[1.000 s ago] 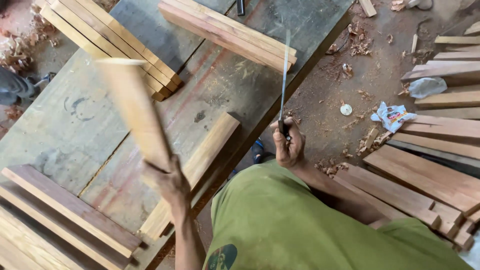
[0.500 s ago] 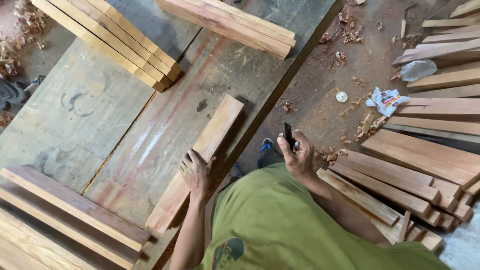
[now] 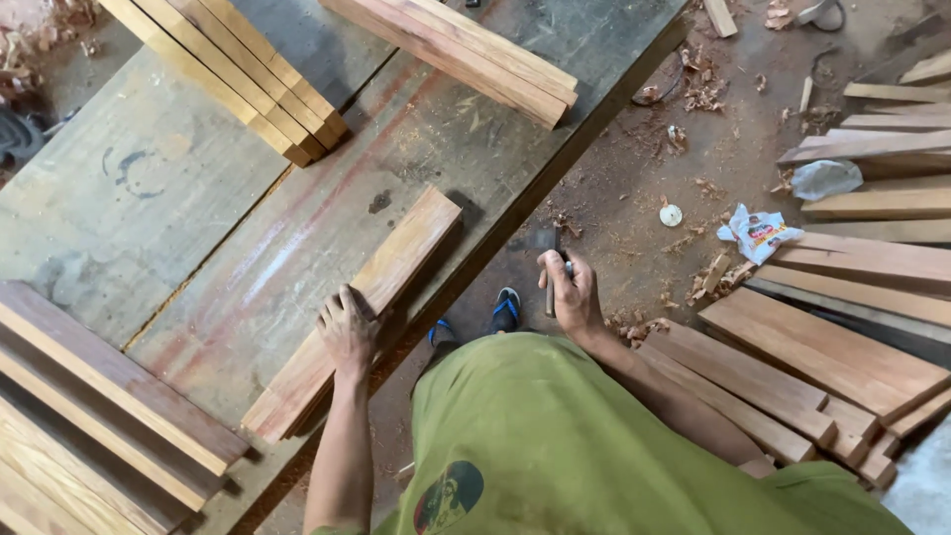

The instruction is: The person uses a try square and a pen to mark lines on wooden planks. They repeatedly position the square on the wood and draw straight lines across the surface, then move the planks to mark additional sections.

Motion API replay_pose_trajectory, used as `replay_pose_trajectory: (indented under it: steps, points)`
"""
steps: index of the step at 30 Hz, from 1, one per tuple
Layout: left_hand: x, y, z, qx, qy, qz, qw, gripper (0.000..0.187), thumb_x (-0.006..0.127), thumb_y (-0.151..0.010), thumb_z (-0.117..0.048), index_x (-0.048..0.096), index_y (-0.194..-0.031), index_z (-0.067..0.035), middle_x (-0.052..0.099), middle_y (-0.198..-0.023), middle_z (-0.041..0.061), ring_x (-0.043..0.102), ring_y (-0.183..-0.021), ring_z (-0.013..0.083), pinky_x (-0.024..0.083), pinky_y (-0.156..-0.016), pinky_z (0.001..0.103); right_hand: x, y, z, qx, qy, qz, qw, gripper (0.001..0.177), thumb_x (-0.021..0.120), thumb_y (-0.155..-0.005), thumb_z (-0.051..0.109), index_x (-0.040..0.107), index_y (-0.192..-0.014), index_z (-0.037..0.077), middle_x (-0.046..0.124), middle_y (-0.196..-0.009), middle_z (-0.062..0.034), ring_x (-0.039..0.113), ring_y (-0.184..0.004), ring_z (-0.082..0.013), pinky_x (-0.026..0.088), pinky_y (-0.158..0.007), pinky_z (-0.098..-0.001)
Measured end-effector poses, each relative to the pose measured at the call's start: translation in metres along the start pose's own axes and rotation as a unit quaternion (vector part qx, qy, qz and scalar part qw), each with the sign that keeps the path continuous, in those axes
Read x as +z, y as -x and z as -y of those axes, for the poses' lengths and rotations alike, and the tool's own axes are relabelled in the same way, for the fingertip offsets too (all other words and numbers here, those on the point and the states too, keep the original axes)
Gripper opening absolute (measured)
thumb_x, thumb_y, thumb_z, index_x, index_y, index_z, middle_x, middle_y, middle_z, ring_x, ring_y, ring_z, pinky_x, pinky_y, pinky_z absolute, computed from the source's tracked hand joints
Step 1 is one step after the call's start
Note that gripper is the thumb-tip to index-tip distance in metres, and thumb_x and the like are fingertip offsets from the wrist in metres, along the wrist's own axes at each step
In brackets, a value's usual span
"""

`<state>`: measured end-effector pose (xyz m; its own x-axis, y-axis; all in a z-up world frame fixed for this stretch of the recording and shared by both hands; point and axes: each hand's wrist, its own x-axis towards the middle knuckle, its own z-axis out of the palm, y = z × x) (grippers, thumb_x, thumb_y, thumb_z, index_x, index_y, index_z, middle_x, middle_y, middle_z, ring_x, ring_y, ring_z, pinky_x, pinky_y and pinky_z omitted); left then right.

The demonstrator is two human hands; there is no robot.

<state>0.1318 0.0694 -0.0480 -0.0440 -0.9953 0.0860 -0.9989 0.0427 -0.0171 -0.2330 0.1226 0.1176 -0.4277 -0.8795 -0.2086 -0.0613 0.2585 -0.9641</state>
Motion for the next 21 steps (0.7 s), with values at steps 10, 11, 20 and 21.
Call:
replay_pose_trajectory:
  steps: [10,11,20,21]
  points:
    - [-0.134,-0.019,-0.076,-0.097,0.196,0.080,0.972,0.116,0.089,-0.065,-0.056,0.035,-0.154,-0.006,0.044,-0.141,0.029,0.048,-0.127,0.0503,0.034,-0.106,0.065,0.004,-0.030,-0.028,0.176,-0.079,0.030,0.981,0.022,0.080,-0.089,0.034,0.075,-0.092,0.013,0.058,-0.065,0.0045,0.053,-0.059,-0.0041,0.039,-0.045,-0.0139]
    - [-0.162,-0.028,-0.099,-0.097,0.335,0.109,0.931,0.098,0.089,-0.063,-0.055,0.049,-0.142,-0.012,0.056,-0.125,0.019,0.058,-0.117,0.0416,0.041,-0.103,0.057,0.010,-0.033,-0.028,0.162,-0.074,0.040,0.983,0.022,0.084,-0.085,0.030,0.076,-0.090,0.010,0.059,-0.063,0.0015,0.054,-0.057,-0.0058,0.038,-0.045,-0.0155]
    - [-0.135,-0.035,-0.160,0.011,0.377,0.154,0.913,0.025,0.061,-0.097,-0.037,0.066,-0.119,-0.027,0.074,-0.092,0.006,0.073,-0.093,0.0340,0.058,-0.081,0.051,0.066,-0.047,-0.006,0.042,0.037,0.127,0.990,0.022,0.092,-0.076,0.028,0.078,-0.075,0.011,0.064,-0.060,0.0003,0.050,-0.061,-0.0039,0.039,-0.056,-0.0205]
    - [-0.138,-0.040,-0.150,-0.026,0.370,0.149,0.917,0.017,0.056,-0.100,-0.038,0.071,-0.103,-0.030,0.074,-0.079,0.003,0.074,-0.088,0.0317,0.058,-0.079,0.048,0.062,-0.050,0.003,-0.016,0.122,0.139,0.983,0.018,0.091,-0.076,0.028,0.079,-0.073,0.016,0.067,-0.058,-0.0019,0.051,-0.061,-0.0032,0.040,-0.057,-0.0215]
